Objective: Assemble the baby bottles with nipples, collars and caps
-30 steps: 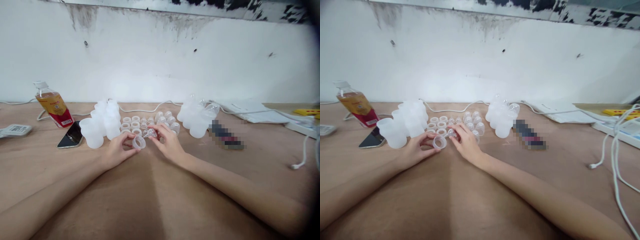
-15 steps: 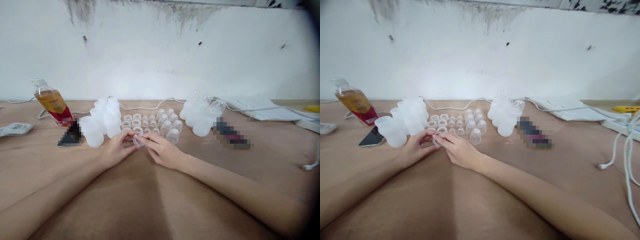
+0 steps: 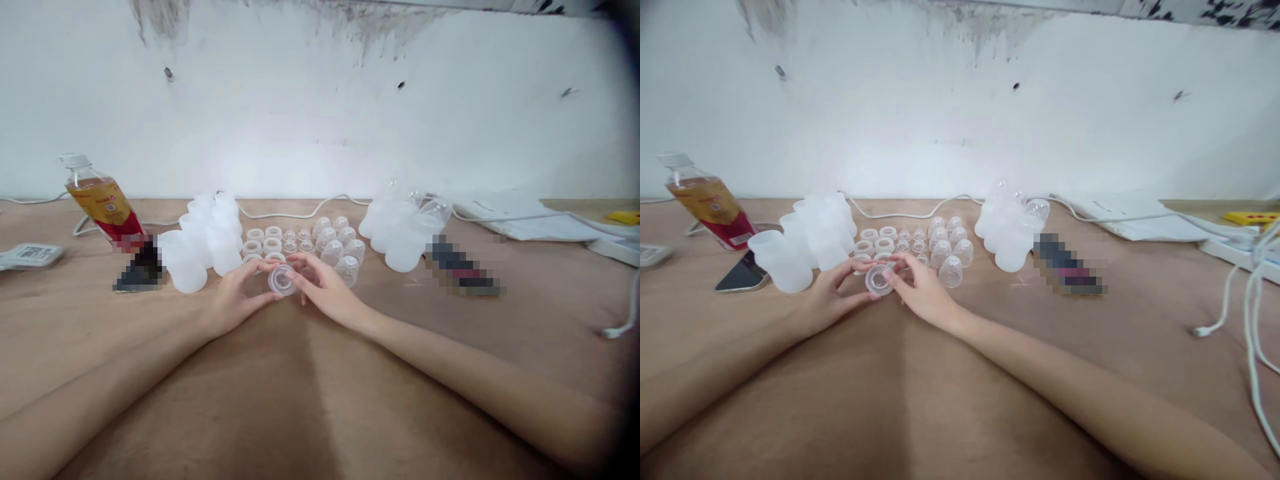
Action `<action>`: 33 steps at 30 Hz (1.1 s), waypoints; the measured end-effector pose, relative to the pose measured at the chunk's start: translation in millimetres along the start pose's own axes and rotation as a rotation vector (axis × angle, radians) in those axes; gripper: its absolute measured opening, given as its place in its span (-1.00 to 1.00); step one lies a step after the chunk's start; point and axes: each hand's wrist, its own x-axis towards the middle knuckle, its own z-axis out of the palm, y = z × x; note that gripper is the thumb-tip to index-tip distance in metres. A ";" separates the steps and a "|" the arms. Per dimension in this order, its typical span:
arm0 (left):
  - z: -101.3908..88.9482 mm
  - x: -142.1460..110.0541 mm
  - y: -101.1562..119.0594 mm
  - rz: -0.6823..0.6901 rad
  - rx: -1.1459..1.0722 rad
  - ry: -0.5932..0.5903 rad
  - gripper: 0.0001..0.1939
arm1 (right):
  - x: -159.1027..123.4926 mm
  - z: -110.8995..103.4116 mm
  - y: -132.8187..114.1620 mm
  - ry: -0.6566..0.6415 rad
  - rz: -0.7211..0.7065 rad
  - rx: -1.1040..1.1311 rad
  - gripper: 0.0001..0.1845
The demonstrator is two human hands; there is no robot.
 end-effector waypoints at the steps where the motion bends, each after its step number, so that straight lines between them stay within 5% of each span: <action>1: -0.2 0.1 0.4 0.017 0.005 -0.008 -0.71 | 0.7 0.4 0.3 -0.080 0.054 0.054 -0.66; 3: -0.5 0.4 2.2 0.065 0.019 -0.029 -0.72 | 1.1 0.8 0.4 -0.163 0.106 0.097 -0.67; 6: 0.0 0.8 7.1 0.119 0.084 -0.051 -0.66 | -1.1 0.7 -0.6 -0.059 0.085 0.008 -0.74; 13: 10.8 0.7 13.2 -0.147 0.099 -0.046 -0.84 | -5.9 0.3 -3.5 0.059 -0.131 -0.379 -0.90; 20: 10.8 1.4 7.0 -0.182 0.059 0.008 -0.89 | -6.2 2.3 -1.8 -0.022 -0.185 -0.389 -0.76; 33: 16.1 -0.2 12.6 -0.194 0.158 -0.002 -0.91 | -4.2 5.4 2.3 0.021 -0.059 -0.328 -0.69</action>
